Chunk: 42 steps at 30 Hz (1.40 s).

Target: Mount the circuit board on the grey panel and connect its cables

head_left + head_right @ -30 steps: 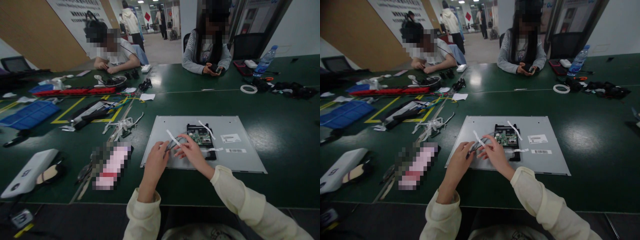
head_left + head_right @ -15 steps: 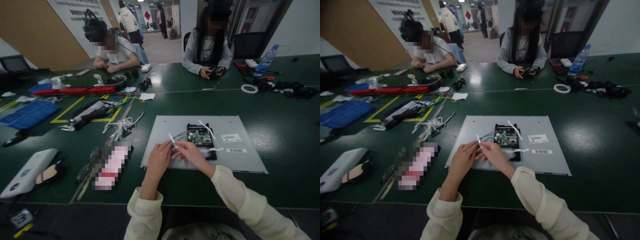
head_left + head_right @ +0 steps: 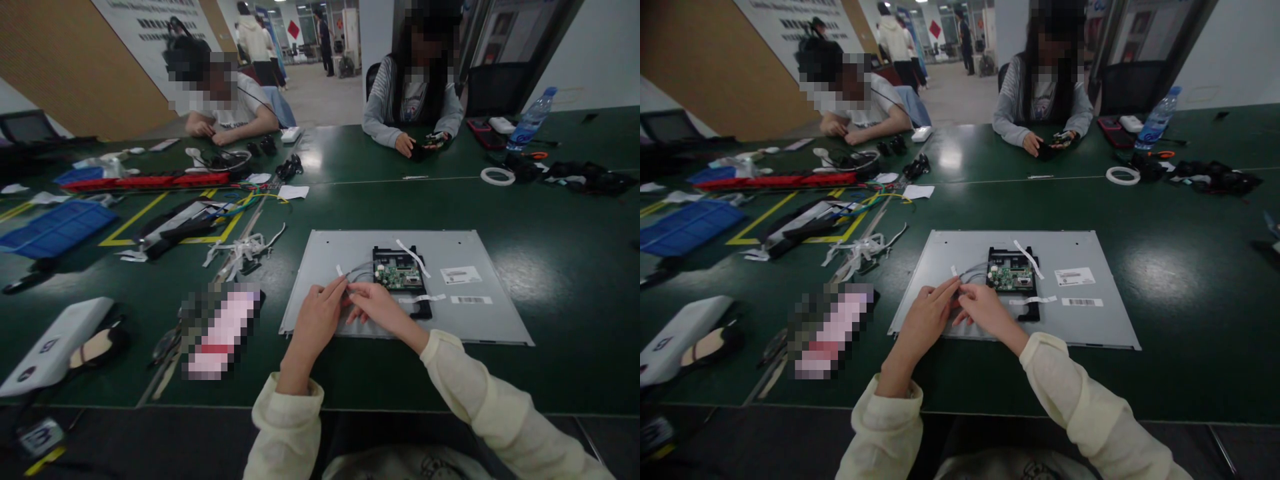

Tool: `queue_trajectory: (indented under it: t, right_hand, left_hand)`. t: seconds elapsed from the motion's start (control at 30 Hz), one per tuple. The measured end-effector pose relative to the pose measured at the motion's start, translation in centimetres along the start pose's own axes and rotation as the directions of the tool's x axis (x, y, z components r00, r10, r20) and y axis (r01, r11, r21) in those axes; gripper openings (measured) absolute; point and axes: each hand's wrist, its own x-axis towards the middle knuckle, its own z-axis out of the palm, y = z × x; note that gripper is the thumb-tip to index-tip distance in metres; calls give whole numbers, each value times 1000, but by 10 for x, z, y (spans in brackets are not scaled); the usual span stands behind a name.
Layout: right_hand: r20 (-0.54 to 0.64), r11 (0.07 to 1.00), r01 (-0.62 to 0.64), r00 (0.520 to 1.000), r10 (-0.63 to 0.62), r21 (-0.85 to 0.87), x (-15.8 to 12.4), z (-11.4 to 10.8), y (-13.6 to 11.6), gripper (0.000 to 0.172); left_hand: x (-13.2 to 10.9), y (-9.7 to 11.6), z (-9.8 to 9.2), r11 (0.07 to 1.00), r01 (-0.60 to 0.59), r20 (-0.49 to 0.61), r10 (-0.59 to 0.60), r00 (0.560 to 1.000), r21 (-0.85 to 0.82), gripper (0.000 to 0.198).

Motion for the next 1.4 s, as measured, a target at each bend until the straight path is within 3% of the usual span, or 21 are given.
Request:
queue_trajectory:
  t: [0.13,0.33,0.53,0.67,0.77,0.8,0.87,0.97,1.03,1.13,1.27,1.4]
  right_hand:
    - [11,1000,-13,1000,13,-10,-1,-1,2,31]
    - [21,993,-111,993,112,-29,-5,-2,-2,24]
    - [24,979,-198,980,199,-52,-13,-4,-7,23]
    - [70,977,-174,980,184,-126,-22,-7,-7,28]
    - [55,941,-65,995,88,-331,-32,-6,-10,33]
    - [36,892,6,999,12,-452,-36,-5,-11,33]
    - [46,690,164,982,-186,-705,-47,-4,-13,31]
    - [274,310,395,889,-367,-865,-63,-5,-16,24]
    - [425,173,514,822,-380,-840,-74,-12,-16,24]
    - [462,89,529,801,-381,-844,-88,-28,-14,33]
    - [302,59,350,872,-387,-935,-100,-52,-6,51]
    - [169,22,192,907,-387,-981,-108,-72,3,61]
  left_hand:
    - [1,2,-1,999,18,38,-19,999,26,45]
    - [10,9,-1,981,188,53,-190,980,42,40]
    - [21,16,5,943,331,-22,-331,944,40,38]
    - [21,14,8,951,306,-67,-308,949,-32,39]
    - [19,11,9,958,274,-41,-278,960,-82,43]
    - [18,10,10,960,267,-37,-271,962,-89,44]
    - [17,9,11,962,255,-39,-260,965,-99,48]
    - [14,9,12,963,244,-68,-253,965,-115,48]
    - [12,11,12,960,251,-101,-264,959,-123,46]
    - [9,13,8,949,284,-170,-305,937,-137,40]
    - [5,11,1,928,339,-279,-369,887,-153,33]
    - [2,7,1,918,368,-307,-396,865,-145,29]
